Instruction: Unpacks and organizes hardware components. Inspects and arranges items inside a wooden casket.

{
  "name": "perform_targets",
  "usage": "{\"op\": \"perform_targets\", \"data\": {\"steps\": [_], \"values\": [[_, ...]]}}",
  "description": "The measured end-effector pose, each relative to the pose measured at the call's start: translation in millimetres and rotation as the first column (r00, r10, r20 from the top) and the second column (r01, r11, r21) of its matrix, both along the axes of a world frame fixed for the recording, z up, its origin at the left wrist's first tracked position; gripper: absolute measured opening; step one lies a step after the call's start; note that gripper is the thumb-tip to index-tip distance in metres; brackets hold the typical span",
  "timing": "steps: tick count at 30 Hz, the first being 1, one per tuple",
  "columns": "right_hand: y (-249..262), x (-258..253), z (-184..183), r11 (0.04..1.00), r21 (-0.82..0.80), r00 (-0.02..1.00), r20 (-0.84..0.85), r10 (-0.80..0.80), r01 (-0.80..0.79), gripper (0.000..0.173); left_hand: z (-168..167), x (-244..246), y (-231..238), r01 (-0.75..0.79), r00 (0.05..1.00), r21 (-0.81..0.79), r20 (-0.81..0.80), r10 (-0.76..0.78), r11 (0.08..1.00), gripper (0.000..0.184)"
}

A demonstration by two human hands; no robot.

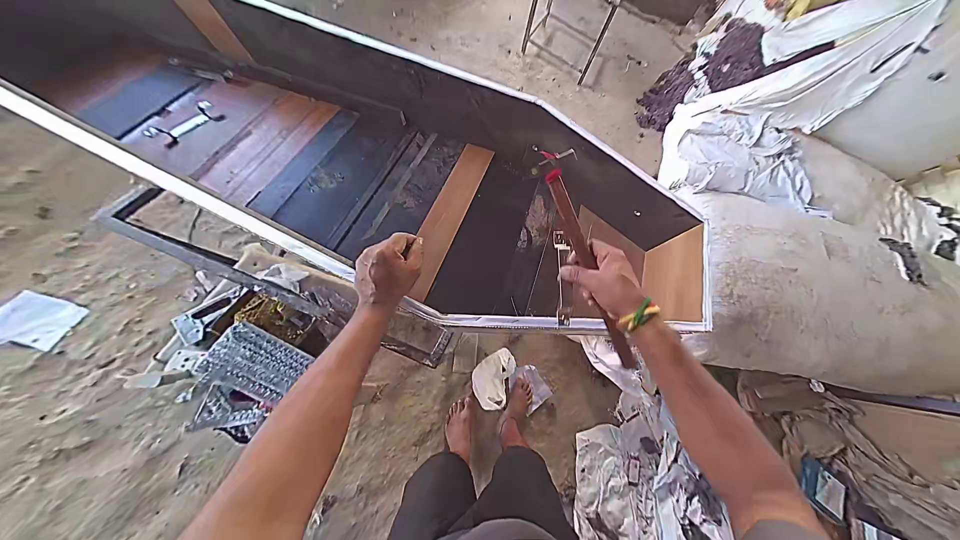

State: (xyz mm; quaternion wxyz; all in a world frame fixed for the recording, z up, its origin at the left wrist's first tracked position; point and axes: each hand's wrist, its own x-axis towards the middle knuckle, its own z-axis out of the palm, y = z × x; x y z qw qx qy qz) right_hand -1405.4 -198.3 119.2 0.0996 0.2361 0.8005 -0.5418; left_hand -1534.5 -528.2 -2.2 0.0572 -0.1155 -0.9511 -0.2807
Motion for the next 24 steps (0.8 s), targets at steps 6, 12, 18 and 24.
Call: {"op": "perform_targets", "data": {"steps": [6, 12, 18, 24], "values": [[-64.1, 93.6, 18.0, 0.906, -0.368, 0.947, -0.154, -0.281, 0.209, 0.026, 38.7, 101.2, 25.8, 0.039, 0.982, 0.679, 0.108, -0.153, 0.733, 0.029], [-82.6, 133.7, 13.4, 0.916, -0.360, 0.964, -0.123, -0.237, 0.179, 0.028, 67.8, 233.2, 73.7, -0.071, 0.591, 0.920, 0.350, -0.727, 0.385, 0.026], [-21.6, 144.0, 3.0, 0.884, 0.454, 0.959, -0.283, 0.023, 0.113, 0.040, 60.6, 257.4, 74.5, -0.257, 0.511, 0.913, 0.408, -0.757, 0.318, 0.018], [61.8, 136.0, -10.5, 0.570, 0.818, 0.997, -0.076, -0.019, 0.073, 0.036, 50.8, 303.1, 96.8, -0.542, 0.507, 0.810, 0.526, -0.683, 0.221, 0.058]]}}
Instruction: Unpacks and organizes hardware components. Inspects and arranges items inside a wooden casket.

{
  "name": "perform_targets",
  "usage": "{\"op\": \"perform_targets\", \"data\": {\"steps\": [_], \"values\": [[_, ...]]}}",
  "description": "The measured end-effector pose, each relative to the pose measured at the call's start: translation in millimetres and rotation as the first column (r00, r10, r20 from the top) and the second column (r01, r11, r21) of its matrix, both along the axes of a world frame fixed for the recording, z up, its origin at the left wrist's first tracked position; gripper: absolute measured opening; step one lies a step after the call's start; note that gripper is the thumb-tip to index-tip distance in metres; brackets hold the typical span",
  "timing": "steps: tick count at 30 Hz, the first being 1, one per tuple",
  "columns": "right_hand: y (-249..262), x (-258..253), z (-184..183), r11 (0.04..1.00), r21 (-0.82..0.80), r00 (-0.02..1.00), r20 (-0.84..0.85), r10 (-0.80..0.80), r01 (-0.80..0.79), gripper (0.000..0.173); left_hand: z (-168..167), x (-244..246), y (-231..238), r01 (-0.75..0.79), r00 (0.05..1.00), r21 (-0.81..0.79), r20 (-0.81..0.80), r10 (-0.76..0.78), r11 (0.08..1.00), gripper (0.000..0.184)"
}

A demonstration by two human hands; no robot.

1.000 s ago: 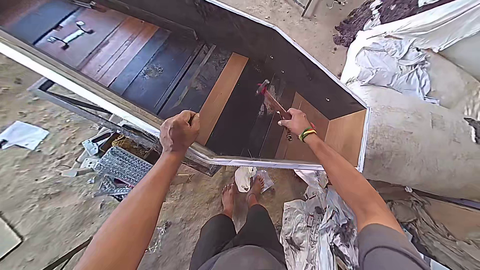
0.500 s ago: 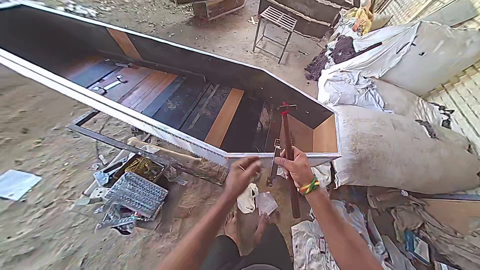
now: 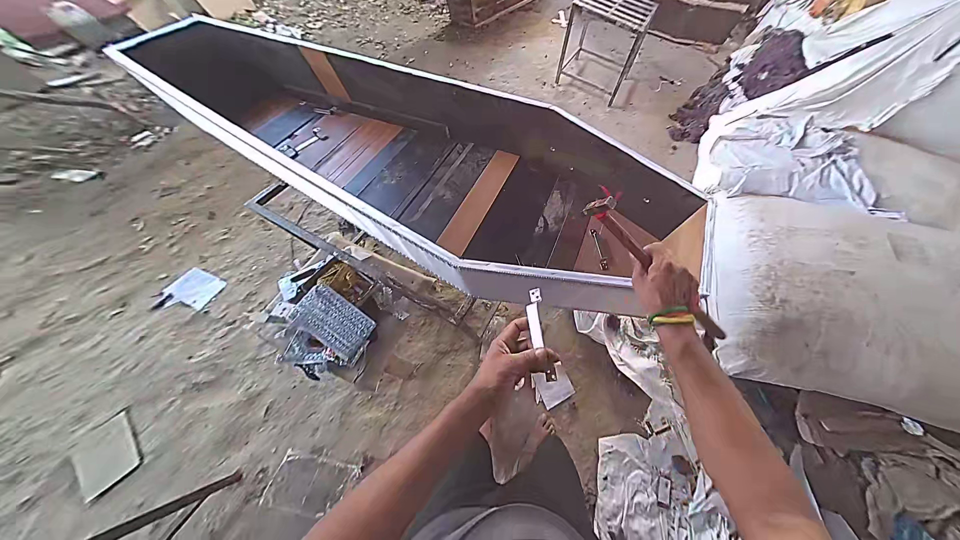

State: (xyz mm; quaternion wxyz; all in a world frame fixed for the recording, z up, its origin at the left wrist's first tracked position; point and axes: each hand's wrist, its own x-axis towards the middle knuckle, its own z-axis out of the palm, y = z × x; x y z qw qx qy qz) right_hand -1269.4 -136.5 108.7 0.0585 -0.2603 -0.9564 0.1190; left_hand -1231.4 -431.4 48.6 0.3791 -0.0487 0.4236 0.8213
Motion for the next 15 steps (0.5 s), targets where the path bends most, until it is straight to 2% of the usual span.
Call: {"op": "perform_targets", "data": {"steps": [3, 6, 7, 11, 14, 15], "values": [[40.2, -14.4, -37.2, 0.997, 0.068, 0.997, 0.062, 0.037, -0.041, 0.029, -20.9, 25.9, 17.9, -0.117, 0.992, -0.118, 0.028, 0.121, 0.986, 0.047], [58.0, -31.0, -71.0, 0.992, 0.080, 0.986, 0.140, 0.089, -0.101, 0.023, -51.9, 40.2, 28.6, -0.166, 0.985, -0.419, -0.018, 0.174, 0.893, 0.035], [61.6, -38.0, -82.0, 0.990, 0.076, 0.983, 0.152, 0.107, -0.120, 0.023, -65.3, 41.9, 30.9, -0.168, 0.983, -0.474, -0.015, 0.183, 0.864, 0.032], [67.0, -46.1, -105.1, 0.987, 0.074, 0.977, 0.166, 0.132, -0.146, 0.019, -133.9, 42.1, 29.2, -0.126, 0.979, -0.498, 0.079, 0.190, 0.858, 0.021], [65.4, -42.2, -102.8, 0.995, 0.038, 0.971, 0.226, 0.077, -0.087, 0.019, -206.3, 37.3, 28.2, -0.081, 0.976, -0.508, 0.134, 0.172, 0.857, 0.022], [69.5, -39.5, -109.0, 0.994, 0.049, 0.979, 0.186, 0.086, -0.097, 0.018, -233.7, 35.2, 29.0, -0.080, 0.972, -0.506, 0.151, 0.179, 0.859, 0.023]]}}
